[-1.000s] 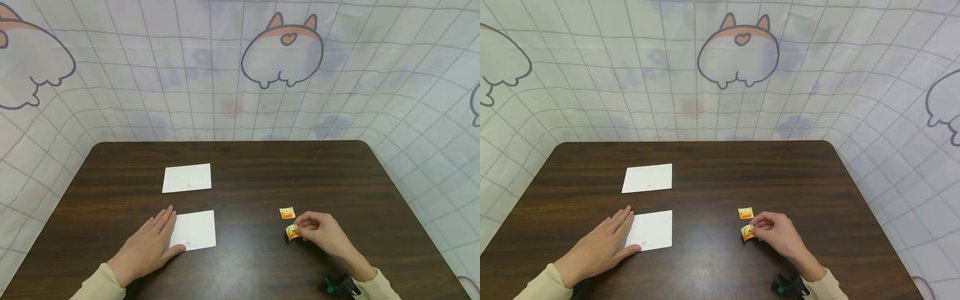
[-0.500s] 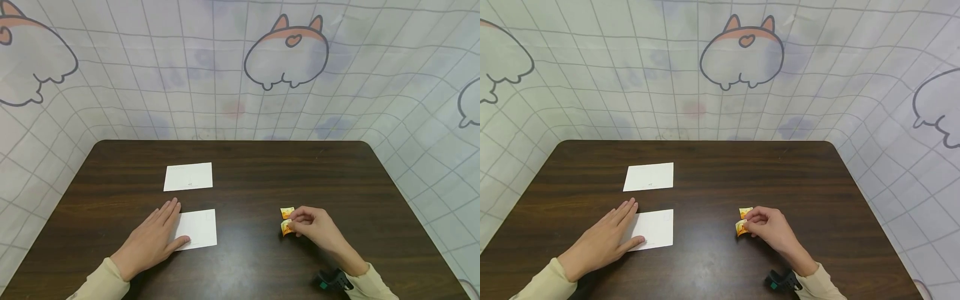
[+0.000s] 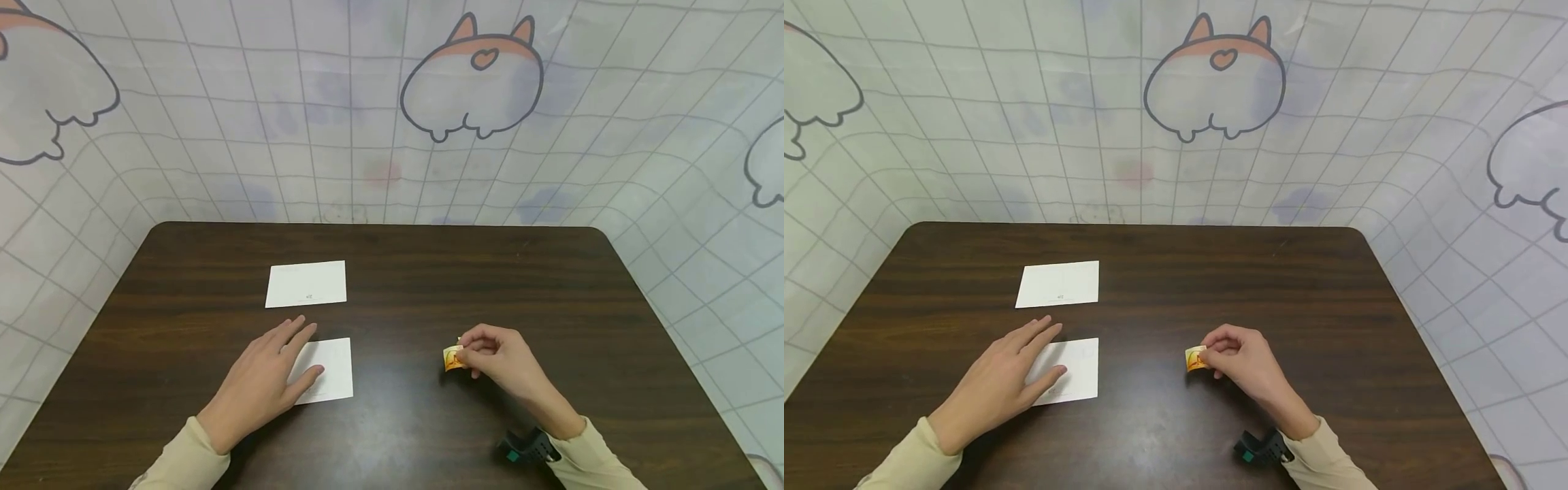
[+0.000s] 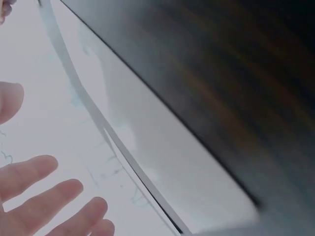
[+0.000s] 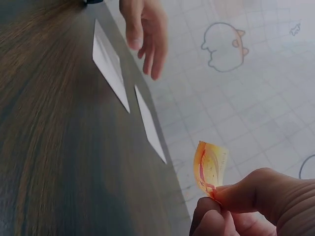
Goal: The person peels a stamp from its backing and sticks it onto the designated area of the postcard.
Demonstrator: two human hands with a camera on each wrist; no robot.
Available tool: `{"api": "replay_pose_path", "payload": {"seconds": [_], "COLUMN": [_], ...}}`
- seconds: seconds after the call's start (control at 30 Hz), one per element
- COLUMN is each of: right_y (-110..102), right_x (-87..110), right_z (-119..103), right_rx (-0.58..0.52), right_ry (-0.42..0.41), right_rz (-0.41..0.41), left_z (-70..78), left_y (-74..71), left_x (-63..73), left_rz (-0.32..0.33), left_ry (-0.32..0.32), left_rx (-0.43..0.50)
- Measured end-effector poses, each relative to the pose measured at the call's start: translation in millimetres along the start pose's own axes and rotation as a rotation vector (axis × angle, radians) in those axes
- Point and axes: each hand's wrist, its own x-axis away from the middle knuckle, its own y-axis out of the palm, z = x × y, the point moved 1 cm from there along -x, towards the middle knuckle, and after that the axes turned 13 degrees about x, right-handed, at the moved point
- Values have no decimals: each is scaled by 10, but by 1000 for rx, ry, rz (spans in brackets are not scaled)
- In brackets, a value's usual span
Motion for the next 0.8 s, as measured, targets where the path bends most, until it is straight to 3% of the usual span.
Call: {"api": "replay_pose_path", "payload": {"seconds": [0.3,0.8], "right_y": [163,323], "right_x": [-16,24], "right_z": [-21,-188], "right_rx": [-61,-122], "right_ry": [-50,-65], "right_rz": [3,-33], "left_z": [141,496], "left_y": [109,266], "left_x": [-46,-168], "left_rz": [93,83], "left_ry": [80,128], "left_rx": [96,429]}}
